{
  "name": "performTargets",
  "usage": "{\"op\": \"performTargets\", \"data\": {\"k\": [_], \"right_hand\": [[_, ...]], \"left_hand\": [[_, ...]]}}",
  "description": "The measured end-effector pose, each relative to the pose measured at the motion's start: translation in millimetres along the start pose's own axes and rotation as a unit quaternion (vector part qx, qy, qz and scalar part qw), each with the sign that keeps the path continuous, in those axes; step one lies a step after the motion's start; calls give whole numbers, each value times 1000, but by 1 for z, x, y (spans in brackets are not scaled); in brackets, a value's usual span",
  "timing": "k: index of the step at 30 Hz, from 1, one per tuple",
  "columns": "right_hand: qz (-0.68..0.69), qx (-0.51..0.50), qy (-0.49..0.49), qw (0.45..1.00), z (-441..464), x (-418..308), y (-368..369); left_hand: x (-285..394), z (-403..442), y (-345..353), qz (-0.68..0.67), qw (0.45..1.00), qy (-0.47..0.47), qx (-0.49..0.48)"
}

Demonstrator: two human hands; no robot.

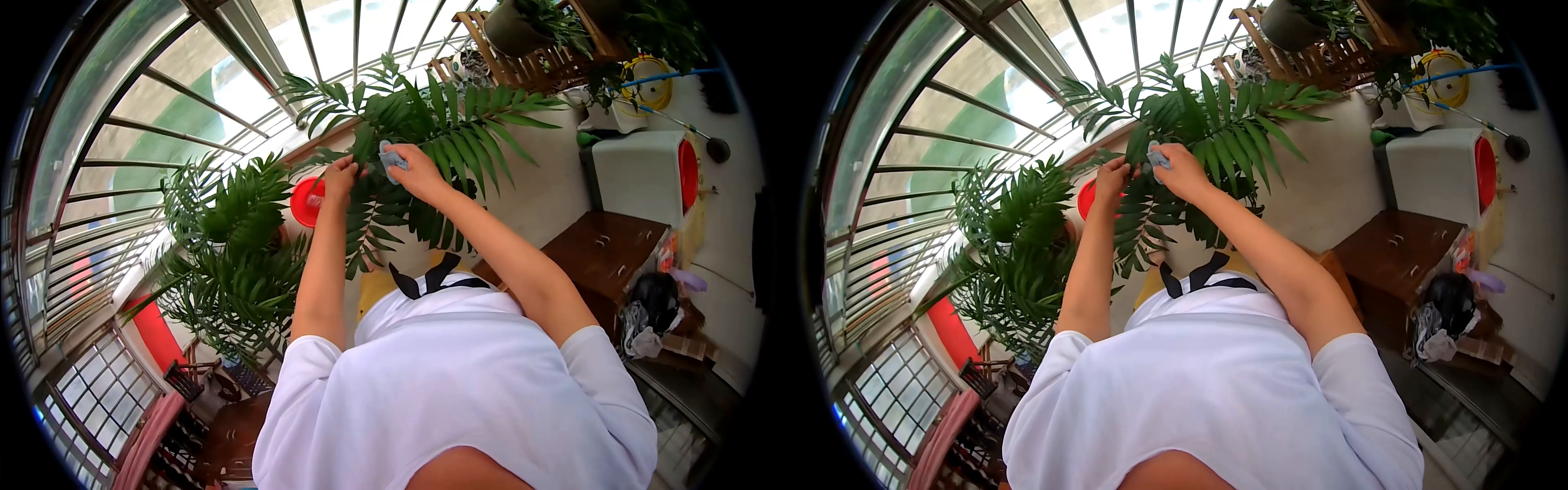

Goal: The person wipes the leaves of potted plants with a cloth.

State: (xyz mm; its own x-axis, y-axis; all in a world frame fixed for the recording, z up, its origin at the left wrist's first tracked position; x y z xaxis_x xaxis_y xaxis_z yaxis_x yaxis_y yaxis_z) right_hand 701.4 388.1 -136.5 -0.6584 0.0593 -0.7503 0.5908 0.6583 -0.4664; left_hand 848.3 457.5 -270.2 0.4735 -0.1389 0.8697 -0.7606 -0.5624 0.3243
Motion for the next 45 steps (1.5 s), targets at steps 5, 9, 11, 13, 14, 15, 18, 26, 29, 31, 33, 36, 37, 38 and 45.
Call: {"op": "performTargets", "data": {"k": [5,9,11,13,14,15,18,26,29,31,33,36,37,38,45], "right_hand": [[-59,30,-42,997,19,12,39],[-47,-12,-21,999,8,14,56],[-39,-20,-30,999,3,12,52],[-5,-209,83,974,-8,12,56],[-7,-209,83,974,-16,7,45],[3,-209,52,976,-28,-4,33],[57,-215,20,975,-53,-26,-11],[236,-62,66,967,-50,-22,-122],[230,-3,57,971,-37,-15,-138],[164,11,51,985,-26,-9,-138],[59,38,50,996,-20,-3,-132],[-144,87,12,986,-19,-7,-121],[-183,76,9,980,-17,-7,-115],[-183,74,9,980,-17,-7,-112],[-450,4,12,893,-5,-9,-66]], "left_hand": [[-9,-7,4,-21,999,-47,10],[-15,-9,3,-66,994,-77,28],[-45,4,-10,-94,992,-76,-28],[-15,-16,-1,-117,987,-102,47],[-7,-30,0,-138,975,-125,122],[-11,-35,4,-140,975,-125,122],[-25,-51,0,-159,947,-112,254],[-35,-47,128,-181,955,-232,-22],[-41,-30,160,-201,942,-251,-92],[-42,-31,172,-203,936,-261,-118],[-45,-34,170,-213,943,-249,-59],[-51,-44,171,-234,939,-244,-62],[-58,-45,167,-233,939,-245,-61],[-63,-47,165,-229,941,-240,-74],[-65,-66,154,-188,950,-244,-50]]}}
Point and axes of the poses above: each hand's wrist, its own z-axis towards the middle knuckle, its own y-axis out of the palm, x = y × z, the point moved 7 cm from there along z, towards the middle knuckle, and after that the axes turned 13 degrees about y, right-handed, at the moved point
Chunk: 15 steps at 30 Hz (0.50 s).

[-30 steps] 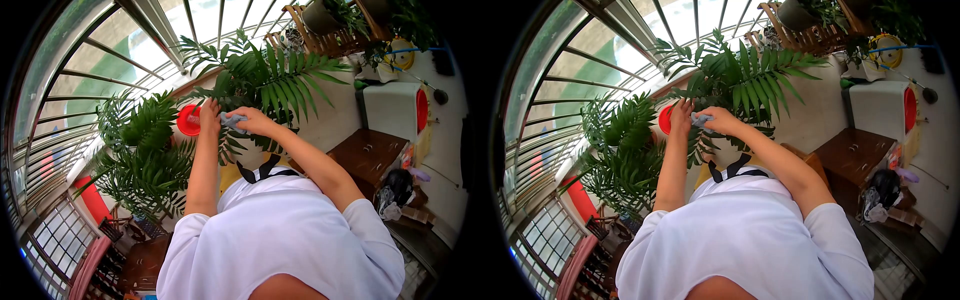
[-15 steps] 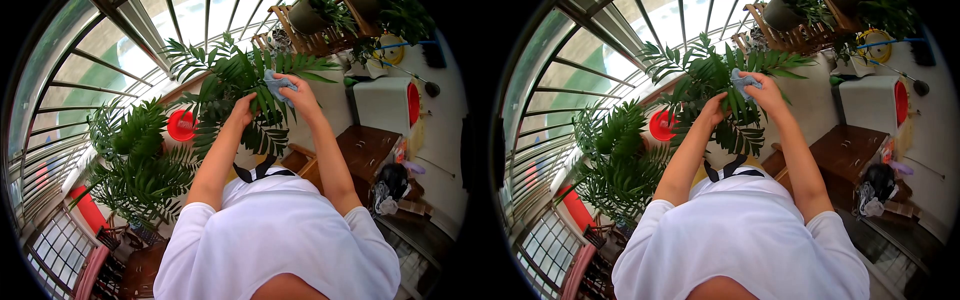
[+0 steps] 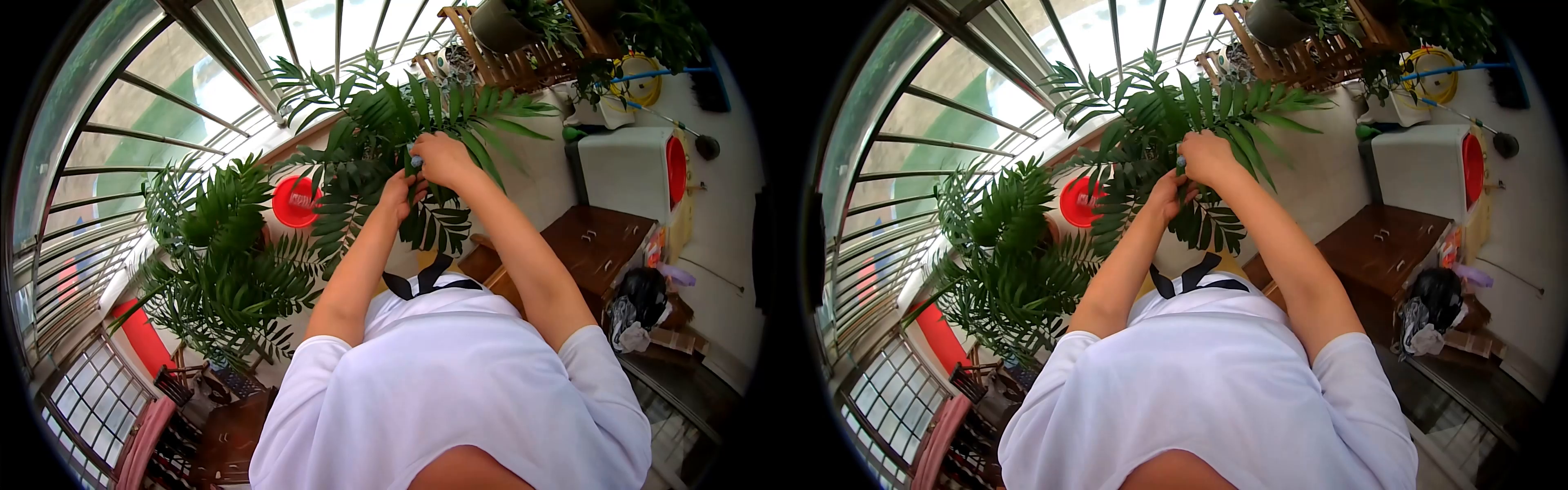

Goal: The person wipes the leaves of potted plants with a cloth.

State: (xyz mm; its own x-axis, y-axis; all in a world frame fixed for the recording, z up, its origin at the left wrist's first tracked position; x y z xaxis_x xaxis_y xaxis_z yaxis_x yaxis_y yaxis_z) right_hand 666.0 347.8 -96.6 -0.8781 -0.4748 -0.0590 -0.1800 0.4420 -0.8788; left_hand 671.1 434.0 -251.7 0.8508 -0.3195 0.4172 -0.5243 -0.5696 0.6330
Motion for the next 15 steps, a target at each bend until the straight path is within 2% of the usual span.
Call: {"op": "performTargets", "data": {"k": [4,7,10,12,13,15], "right_hand": [[-94,7,-45,995,14,-10,22],[-155,5,-78,985,15,-12,38],[-157,-12,-94,983,7,-11,50],[-147,-24,-94,984,-2,-10,55],[-136,-33,-92,986,-6,-9,56],[-120,-31,-87,989,-14,-9,57]], "left_hand": [[-11,6,-6,24,1000,7,-6],[-6,-2,-4,17,999,20,28],[-2,-13,0,1,1000,13,28],[6,-16,10,-69,993,72,-58],[5,-16,8,-69,993,73,-58],[2,-17,5,-216,975,39,-41]]}}
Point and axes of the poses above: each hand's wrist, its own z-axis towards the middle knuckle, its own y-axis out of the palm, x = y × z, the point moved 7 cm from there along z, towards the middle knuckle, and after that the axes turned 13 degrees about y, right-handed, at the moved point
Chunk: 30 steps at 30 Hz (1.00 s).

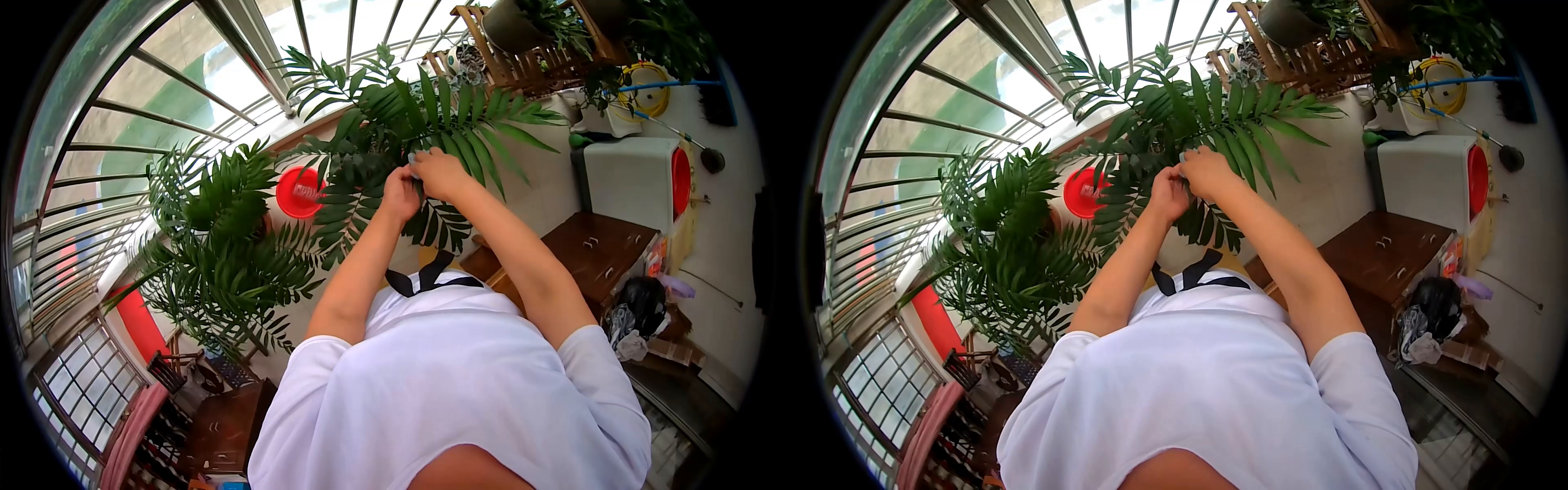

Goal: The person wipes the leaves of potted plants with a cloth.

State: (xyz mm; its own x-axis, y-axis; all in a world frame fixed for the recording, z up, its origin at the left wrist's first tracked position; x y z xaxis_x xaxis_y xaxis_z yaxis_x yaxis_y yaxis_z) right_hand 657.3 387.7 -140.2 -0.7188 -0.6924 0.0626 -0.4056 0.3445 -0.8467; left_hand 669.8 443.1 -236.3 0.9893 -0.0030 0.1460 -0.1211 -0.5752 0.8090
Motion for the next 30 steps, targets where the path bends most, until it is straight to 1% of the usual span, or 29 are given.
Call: {"op": "performTargets", "data": {"k": [1,2,3,4,6,8,9,11,12,13,14,15,16,18,19,20,22,23,24,25,26,27,28,30], "right_hand": [[17,2,6,1000,-4,0,1],[17,3,6,1000,-7,-1,5],[58,8,5,998,-12,-2,3],[99,13,4,995,-18,-3,2],[126,6,-4,992,-30,-5,-1],[169,-34,7,985,-38,-4,2],[168,-34,7,985,-39,-2,3],[265,-83,-27,960,-44,-2,10],[265,-82,-28,960,-47,1,10],[363,-128,-33,922,-51,2,13],[455,-173,-38,873,-56,2,15],[472,-176,-37,863,-64,1,7],[473,-177,-37,863,-70,1,7],[490,-181,-40,852,-78,3,7],[490,-182,-40,852,-82,4,9],[484,-192,-30,853,-86,6,14],[479,-204,-20,854,-88,10,27],[431,-210,11,878,-84,17,44],[380,-214,41,899,-83,19,51],[381,-216,40,898,-82,19,53],[314,-176,62,931,-79,24,53],[244,-136,82,957,-77,28,51],[245,-138,82,956,-74,27,55],[273,-25,97,957,-65,30,51]], "left_hand": [[2,0,-3,0,1000,0,0],[3,0,-2,-1,1000,-5,-29],[5,-1,3,-2,998,-10,-57],[6,-2,4,-2,998,-10,-59],[5,-4,10,-27,996,-28,-81],[1,4,0,-37,995,-27,-88],[2,3,3,-48,994,-26,-94],[0,-3,4,-31,995,-36,-85],[0,-8,6,-15,996,-46,-76],[-1,-12,9,-14,996,-45,-76],[-2,-14,7,-2,999,-41,-35],[-4,-16,1,10,999,-37,6],[-5,-18,-2,11,999,-37,7],[-11,-23,-5,-13,998,-50,-21],[-11,-29,-8,2,998,-54,12],[-14,-28,-17,2,998,-54,13],[-12,-30,-41,127,991,-28,43],[-11,-36,-61,196,975,-30,101],[-13,-39,-66,197,975,-31,103],[-11,-44,-78,246,957,-25,152],[-9,-49,-89,294,934,-20,201],[-8,-53,-91,320,923,-33,209],[-8,-56,-89,321,923,-34,211],[-15,-62,-90,365,900,-81,223]]}}
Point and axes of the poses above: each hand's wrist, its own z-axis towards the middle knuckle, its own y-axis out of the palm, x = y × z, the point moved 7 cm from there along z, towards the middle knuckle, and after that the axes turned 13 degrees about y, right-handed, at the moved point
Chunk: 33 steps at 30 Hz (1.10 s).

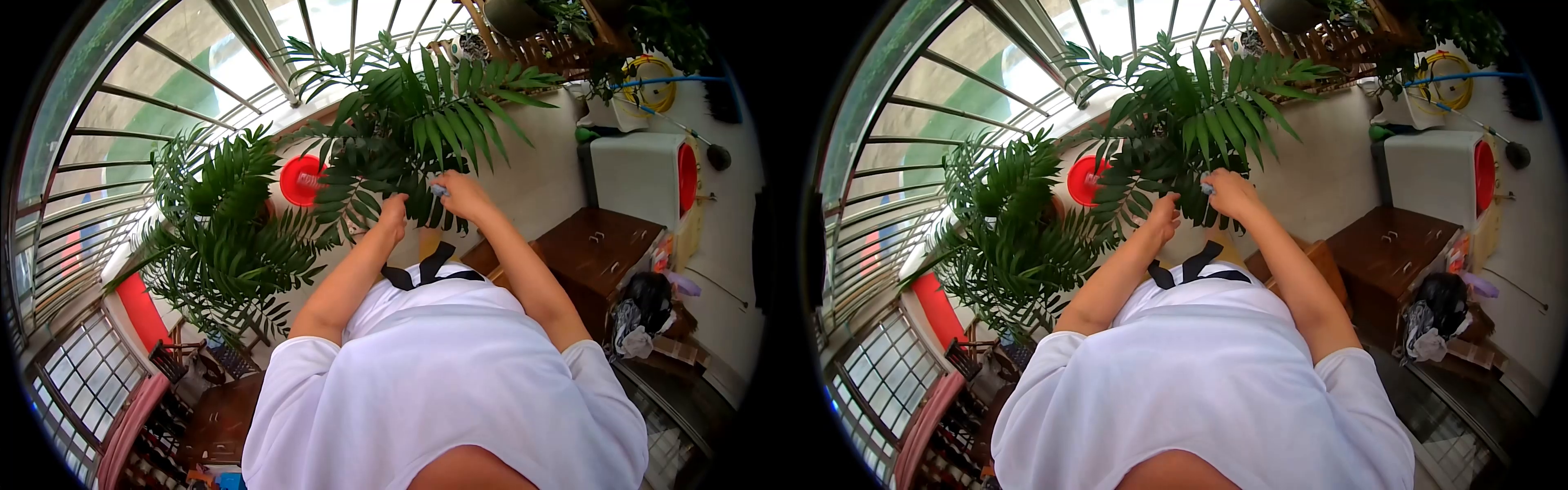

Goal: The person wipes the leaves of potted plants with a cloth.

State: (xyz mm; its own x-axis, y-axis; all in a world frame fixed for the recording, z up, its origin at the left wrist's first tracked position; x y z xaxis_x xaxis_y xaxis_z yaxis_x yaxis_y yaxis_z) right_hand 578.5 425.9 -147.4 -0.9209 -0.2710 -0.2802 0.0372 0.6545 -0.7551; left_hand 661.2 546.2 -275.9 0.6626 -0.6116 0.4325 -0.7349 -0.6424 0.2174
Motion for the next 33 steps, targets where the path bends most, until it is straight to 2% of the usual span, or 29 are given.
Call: {"op": "performTargets", "data": {"k": [1,3,7,9,10,13,15,16,17,18,20,22,24,25,27,28,30,31,33], "right_hand": [[1,-1,0,1000,2,-1,4],[4,61,-17,998,5,-4,4],[-26,31,4,999,13,9,35],[-11,25,-26,999,9,10,45],[-12,24,-25,999,8,11,46],[4,-212,60,975,4,17,70],[49,-243,60,967,-2,10,62],[94,-273,58,956,-5,6,62],[107,-209,-1,972,0,3,55],[180,-212,44,960,1,0,47],[253,-126,20,959,11,-2,31],[250,-89,35,964,22,3,27],[247,-53,48,966,32,6,24],[220,-41,53,973,36,7,23],[188,-26,42,981,40,5,25],[189,-27,42,981,42,4,27],[164,-11,-2,986,44,-4,33],[152,18,-31,988,45,-8,39],[145,4,-46,988,46,-10,52]], "left_hand": [[-1,-2,1,1,1000,-1,1],[-6,-2,8,14,999,-12,-29],[-30,32,7,22,999,7,-45],[-28,51,-12,91,986,120,76],[-33,56,-14,91,986,119,76],[-37,77,-31,47,983,155,81],[-36,93,-38,29,979,195,47],[-19,72,-37,54,975,204,71],[0,50,-34,79,969,212,95],[4,47,-35,78,970,212,96],[17,44,-25,-42,967,252,-24],[13,53,-30,-60,968,245,-21],[11,56,-20,-39,971,203,-118],[13,54,-20,-38,971,203,-117],[1,45,-25,-47,993,95,-48],[4,35,-22,-47,993,96,-47],[3,19,-13,-163,985,51,-37],[-2,25,-15,-163,985,51,-37],[-5,29,-12,-166,982,47,-80]]}}
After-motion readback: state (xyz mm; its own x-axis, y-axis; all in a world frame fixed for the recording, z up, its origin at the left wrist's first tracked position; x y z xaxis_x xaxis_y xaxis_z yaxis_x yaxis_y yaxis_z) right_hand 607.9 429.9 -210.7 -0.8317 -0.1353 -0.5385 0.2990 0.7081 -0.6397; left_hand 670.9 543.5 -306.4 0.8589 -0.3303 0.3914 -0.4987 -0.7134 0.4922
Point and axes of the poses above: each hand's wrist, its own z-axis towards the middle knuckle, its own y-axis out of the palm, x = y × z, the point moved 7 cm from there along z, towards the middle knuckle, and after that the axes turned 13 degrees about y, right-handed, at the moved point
